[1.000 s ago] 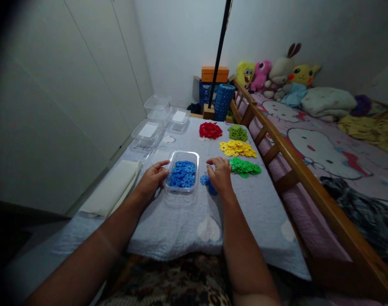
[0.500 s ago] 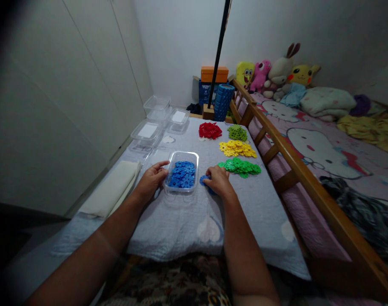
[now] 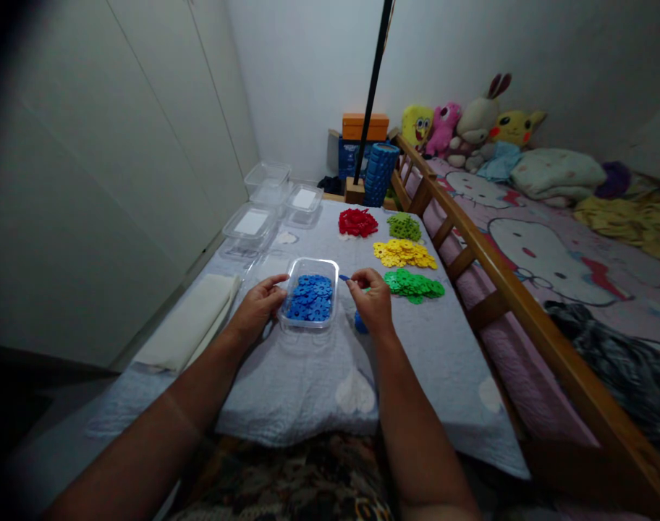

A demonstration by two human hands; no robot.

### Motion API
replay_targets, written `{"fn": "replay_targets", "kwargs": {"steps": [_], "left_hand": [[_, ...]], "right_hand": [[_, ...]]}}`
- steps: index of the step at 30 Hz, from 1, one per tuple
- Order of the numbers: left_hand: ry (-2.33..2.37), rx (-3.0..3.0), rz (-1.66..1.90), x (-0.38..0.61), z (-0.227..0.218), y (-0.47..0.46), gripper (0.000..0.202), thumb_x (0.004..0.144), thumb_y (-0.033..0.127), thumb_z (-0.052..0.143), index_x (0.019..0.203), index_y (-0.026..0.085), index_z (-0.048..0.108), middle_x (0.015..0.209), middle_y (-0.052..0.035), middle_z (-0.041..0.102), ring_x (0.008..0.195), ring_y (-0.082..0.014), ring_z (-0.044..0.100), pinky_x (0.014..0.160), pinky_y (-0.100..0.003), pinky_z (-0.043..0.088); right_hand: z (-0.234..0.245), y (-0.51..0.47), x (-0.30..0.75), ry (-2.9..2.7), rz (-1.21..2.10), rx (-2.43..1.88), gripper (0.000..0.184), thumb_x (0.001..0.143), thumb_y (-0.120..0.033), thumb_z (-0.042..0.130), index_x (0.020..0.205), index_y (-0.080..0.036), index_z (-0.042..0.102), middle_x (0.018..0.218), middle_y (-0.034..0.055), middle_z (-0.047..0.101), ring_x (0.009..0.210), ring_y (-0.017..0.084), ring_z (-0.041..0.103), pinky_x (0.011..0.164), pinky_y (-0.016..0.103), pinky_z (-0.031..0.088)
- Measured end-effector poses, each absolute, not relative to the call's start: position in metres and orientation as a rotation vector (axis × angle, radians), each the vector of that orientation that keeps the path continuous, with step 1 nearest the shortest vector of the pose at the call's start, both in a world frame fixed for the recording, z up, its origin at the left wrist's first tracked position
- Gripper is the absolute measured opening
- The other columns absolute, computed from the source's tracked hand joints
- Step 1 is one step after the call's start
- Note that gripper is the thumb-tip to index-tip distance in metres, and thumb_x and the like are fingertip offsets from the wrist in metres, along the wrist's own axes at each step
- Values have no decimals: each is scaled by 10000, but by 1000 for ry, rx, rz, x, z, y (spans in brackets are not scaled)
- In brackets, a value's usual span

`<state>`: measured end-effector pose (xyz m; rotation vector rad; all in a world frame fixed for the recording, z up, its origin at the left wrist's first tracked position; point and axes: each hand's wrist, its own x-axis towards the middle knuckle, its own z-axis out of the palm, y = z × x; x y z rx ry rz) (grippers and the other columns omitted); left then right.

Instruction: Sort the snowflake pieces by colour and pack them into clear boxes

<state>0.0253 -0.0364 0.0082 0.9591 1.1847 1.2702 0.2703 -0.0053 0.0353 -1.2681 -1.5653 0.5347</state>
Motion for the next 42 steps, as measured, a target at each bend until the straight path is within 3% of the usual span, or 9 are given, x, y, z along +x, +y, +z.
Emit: {"fn": "replay_targets", "kwargs": {"steps": [4, 10, 20, 27, 32, 35, 39, 42], "left_hand": [[1192, 966, 1270, 25, 8, -37, 608, 706, 399, 757, 1238, 141, 616, 592, 95, 462, 462, -65, 373, 455, -199, 265], [1196, 946, 1267, 27, 13, -38, 625, 684, 393, 768, 1233, 136, 621, 601, 93, 466, 462, -63, 373, 451, -201, 265], [1173, 952, 1268, 26, 10, -36, 623, 693, 375, 768, 1243, 124, 617, 625, 85, 486, 472, -58, 384, 453, -192, 271], [1189, 950, 1261, 26, 10, -37, 620, 687, 369, 766, 1240, 126, 625, 622, 80, 501, 466, -58, 389, 451, -194, 262], [1196, 967, 1261, 26, 12, -38, 607, 694, 363, 751, 1237, 123, 626, 617, 85, 484, 463, -59, 382, 440, -197, 261], [1193, 977, 1260, 26, 12, -38, 607, 698, 375, 750, 1234, 122, 622, 617, 90, 469, 458, -61, 376, 433, -201, 269], [1198, 984, 1257, 25, 11, -38, 605, 700, 380, 749, 1234, 125, 622, 616, 93, 465, 459, -61, 372, 433, -201, 272], [1192, 979, 1256, 25, 10, -37, 604, 705, 377, 749, 1239, 125, 619, 623, 89, 472, 467, -61, 380, 442, -198, 280]], "right_hand": [[37, -9, 254, -1753, 381, -1211, 111, 854, -276, 608, 748, -242, 607, 787, 15, 656, 832, 211, 576, 850, 365, 440], [35, -4, 238, -1933, 248, -1309, 77, 849, -184, 656, 824, -239, 704, 928, 46, 696, 977, 248, 563, 920, 403, 385], [27, 5, 238, -2027, 151, -1409, 99, 858, -212, 694, 852, -260, 781, 1134, 68, 671, 1121, 280, 479, 992, 458, 314], [23, 7, 244, -2025, 194, -1358, 125, 856, -220, 674, 885, -266, 787, 1233, 80, 658, 1198, 303, 476, 1028, 482, 348], [25, 12, 264, -1937, 256, -1301, 149, 848, -212, 624, 920, -230, 753, 1102, 92, 656, 1108, 269, 563, 1015, 438, 416], [25, 13, 283, -1933, 355, -1349, 128, 832, -217, 609, 885, -210, 725, 952, 71, 656, 931, 228, 605, 884, 377, 471], [25, 8, 303, -2044, 492, -1554, 18, 771, -223, 664, 774, -209, 675, 780, 34, 637, 747, 189, 580, 728, 322, 438], [28, 2, 311, -2076, 549, -1691, 55, 743, -234, 701, 757, -212, 652, 739, 15, 628, 695, 174, 573, 668, 298, 398]]}}
